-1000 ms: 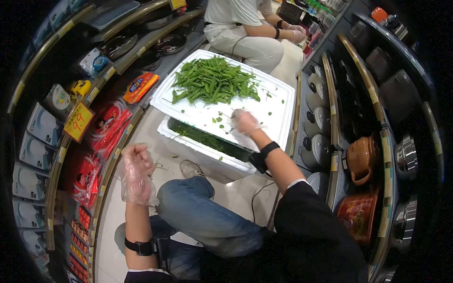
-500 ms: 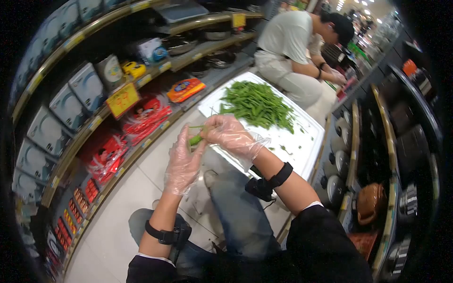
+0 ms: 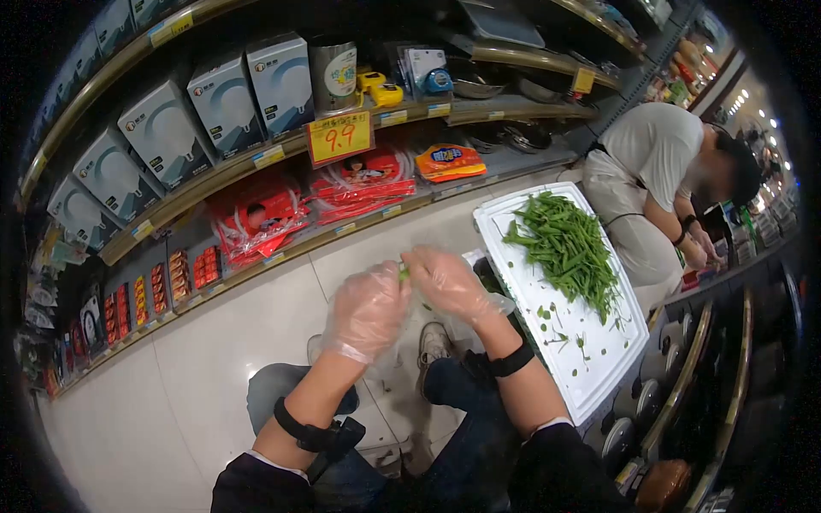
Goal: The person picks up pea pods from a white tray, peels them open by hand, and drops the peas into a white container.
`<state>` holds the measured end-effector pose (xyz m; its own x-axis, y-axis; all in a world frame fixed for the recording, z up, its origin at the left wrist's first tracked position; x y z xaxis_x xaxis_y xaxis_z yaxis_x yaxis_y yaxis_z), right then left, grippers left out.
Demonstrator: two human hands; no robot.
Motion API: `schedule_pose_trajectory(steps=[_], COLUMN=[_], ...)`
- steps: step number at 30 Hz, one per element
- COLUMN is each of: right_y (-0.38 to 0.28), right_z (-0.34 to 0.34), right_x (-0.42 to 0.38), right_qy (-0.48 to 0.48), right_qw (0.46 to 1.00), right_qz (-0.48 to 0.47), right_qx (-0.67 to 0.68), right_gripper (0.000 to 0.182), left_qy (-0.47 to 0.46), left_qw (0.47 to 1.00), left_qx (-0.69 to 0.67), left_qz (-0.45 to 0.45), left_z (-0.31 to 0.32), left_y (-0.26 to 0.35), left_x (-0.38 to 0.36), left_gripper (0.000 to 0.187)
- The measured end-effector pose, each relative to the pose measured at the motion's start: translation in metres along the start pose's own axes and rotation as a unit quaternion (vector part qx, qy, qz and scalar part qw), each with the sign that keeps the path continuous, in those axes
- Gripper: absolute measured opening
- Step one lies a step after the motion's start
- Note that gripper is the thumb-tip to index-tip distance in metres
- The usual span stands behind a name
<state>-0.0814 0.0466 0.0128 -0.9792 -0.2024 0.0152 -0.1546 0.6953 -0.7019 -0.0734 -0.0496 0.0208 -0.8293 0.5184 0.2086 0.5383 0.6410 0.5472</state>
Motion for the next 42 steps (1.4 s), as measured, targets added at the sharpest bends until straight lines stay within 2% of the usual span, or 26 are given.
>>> schedule_pose_trajectory(steps=[4, 7, 11, 13, 15, 16, 17, 18, 19, 20, 22, 23, 24, 26, 27, 28, 29, 30, 32, 33, 35, 36, 38, 39, 41, 42], right_y=[0.003, 0.027, 0.035, 0.023, 0.031, 0.033, 0.031, 0.021, 0.012, 0.009, 0.001, -0.002, -0.007, -0.011, -0.017, -0.023, -0.025, -0.026, -0.027, -0.028, -0.028, -0.024, -0.036, -0.034, -0.03, -0.021], right_z=[-0.007, -0.002, -0.002, -0.008, -0.007, -0.008, -0.01, -0.014, -0.017, -0.018, -0.019, -0.021, -0.026, -0.029, -0.035, -0.042, -0.04, -0.045, -0.048, -0.046, -0.042, -0.04, -0.038, -0.042, -0.038, -0.046], right_x=[-0.002, 0.001, -0.003, -0.005, -0.002, -0.003, -0.004, -0.006, -0.008, -0.009, -0.009, -0.01, -0.011, -0.012, -0.015, -0.019, -0.019, -0.024, -0.032, -0.033, -0.035, -0.035, -0.04, -0.042, -0.037, -0.041], right_qy=[0.005, -0.005, 0.034, 0.039, 0.057, 0.073, 0.075, 0.078, 0.081, 0.081, 0.088, 0.088, 0.103, 0.118, 0.151, 0.186, 0.187, 0.235, 0.283, 0.283, 0.298, 0.297, 0.305, 0.304, 0.196, 0.196], right_qw=[0.994, 1.0, 0.999, 0.995, 0.997, 0.997, 0.996, 0.992, 0.982, 0.982, 0.984, 0.985, 0.984, 0.983, 0.98, 0.974, 0.974, 0.965, 0.954, 0.955, 0.95, 0.951, 0.939, 0.939, 0.965, 0.964], right_qz=[0.054, -0.005, 0.002, 0.055, 0.044, 0.029, 0.034, 0.008, -0.017, -0.014, -0.017, -0.016, -0.024, -0.031, -0.064, -0.097, -0.096, -0.089, -0.079, -0.073, -0.087, -0.086, -0.153, -0.153, -0.154, -0.156], right_qx=[-0.093, -0.004, -0.02, -0.07, -0.02, 0.023, 0.025, 0.098, 0.169, 0.168, 0.151, 0.15, 0.145, 0.14, 0.115, 0.089, 0.087, 0.074, 0.058, 0.042, -0.009, -0.01, -0.049, -0.049, -0.085, -0.086], right_gripper=[0.032, 0.036, 0.037, 0.036, 0.034, 0.033, 0.033, 0.031, 0.029, 0.029, 0.027, 0.027, 0.027, 0.027, 0.027, 0.026, 0.026, 0.025, 0.024, 0.022, 0.017, 0.017, 0.017, 0.017, 0.017, 0.017], left_qy=[0.012, 0.026, 0.028, 0.007, -0.08, -0.086, -0.089, -0.09, -0.083, -0.085, -0.271, -0.279, -0.279, -0.369, -0.369, -0.348, -0.327, -0.33, -0.204, -0.207, -0.018, -0.018, 0.1, 0.145, 0.15, 0.154], left_qw=[0.998, 0.996, 0.991, 0.992, 0.997, 0.996, 0.995, 0.989, 0.98, 0.979, 0.909, 0.844, 0.844, 0.622, 0.622, 0.602, 0.581, 0.58, 0.62, 0.619, 0.74, 0.739, 0.666, 0.644, 0.649, 0.653], left_qx=[0.067, 0.088, 0.129, 0.124, 0.01, 0.012, -0.048, -0.109, -0.152, -0.155, -0.314, -0.455, -0.456, -0.667, -0.667, -0.703, -0.737, -0.737, -0.745, -0.746, -0.663, -0.664, -0.728, -0.745, -0.737, -0.727], left_qz=[0.011, 0.022, 0.02, 0.005, 0.001, 0.004, 0.024, 0.043, 0.102, 0.103, -0.044, -0.052, -0.051, -0.182, -0.181, -0.147, -0.111, -0.109, -0.137, -0.135, -0.115, -0.116, -0.129, -0.095, -0.119, -0.142], left_z=[0.019, 0.017, 0.031, 0.034, 0.045, 0.044, 0.042, 0.038, 0.027, 0.015, 0.037, 0.041, 0.041, 0.059, 0.059, 0.053, 0.047, 0.05, 0.047, 0.055, 0.04, 0.041, 0.026, 0.016, 0.006, 0.001], left_y=[0.003, 0.013, 0.017, 0.01, 0.0, -0.003, -0.003, -0.003, 0.003, 0.004, -0.01, -0.005, -0.006, 0.003, 0.005, 0.012, 0.019, 0.024, 0.013, 0.015, -0.015, -0.018, -0.044, -0.051, -0.055, -0.058], left_x=[0.001, 0.008, 0.013, 0.012, 0.013, 0.015, 0.017, 0.019, 0.019, 0.02, 0.011, 0.008, 0.008, -0.009, -0.009, -0.004, 0.001, 0.001, 0.01, 0.012, 0.022, 0.022, 0.023, 0.029, 0.029, 0.028], left_gripper=[0.01, 0.007, 0.007, 0.008, 0.012, 0.012, 0.013, 0.015, 0.022, 0.022, 0.028, 0.031, 0.031, 0.024, 0.024, 0.024, 0.025, 0.025, 0.022, 0.022, 0.021, 0.021, 0.024, 0.028, 0.029, 0.032])
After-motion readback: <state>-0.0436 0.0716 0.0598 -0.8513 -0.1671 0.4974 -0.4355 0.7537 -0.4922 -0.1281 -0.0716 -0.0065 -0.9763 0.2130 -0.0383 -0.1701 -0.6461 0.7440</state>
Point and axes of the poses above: each hand's wrist, its own x-axis towards the middle knuckle, its own z-axis out of the palm, y = z × x, the point moved 10 cm from there along x, towards the middle knuckle, and after that the axes turned 6 degrees about -y, right-handed, at the moved point
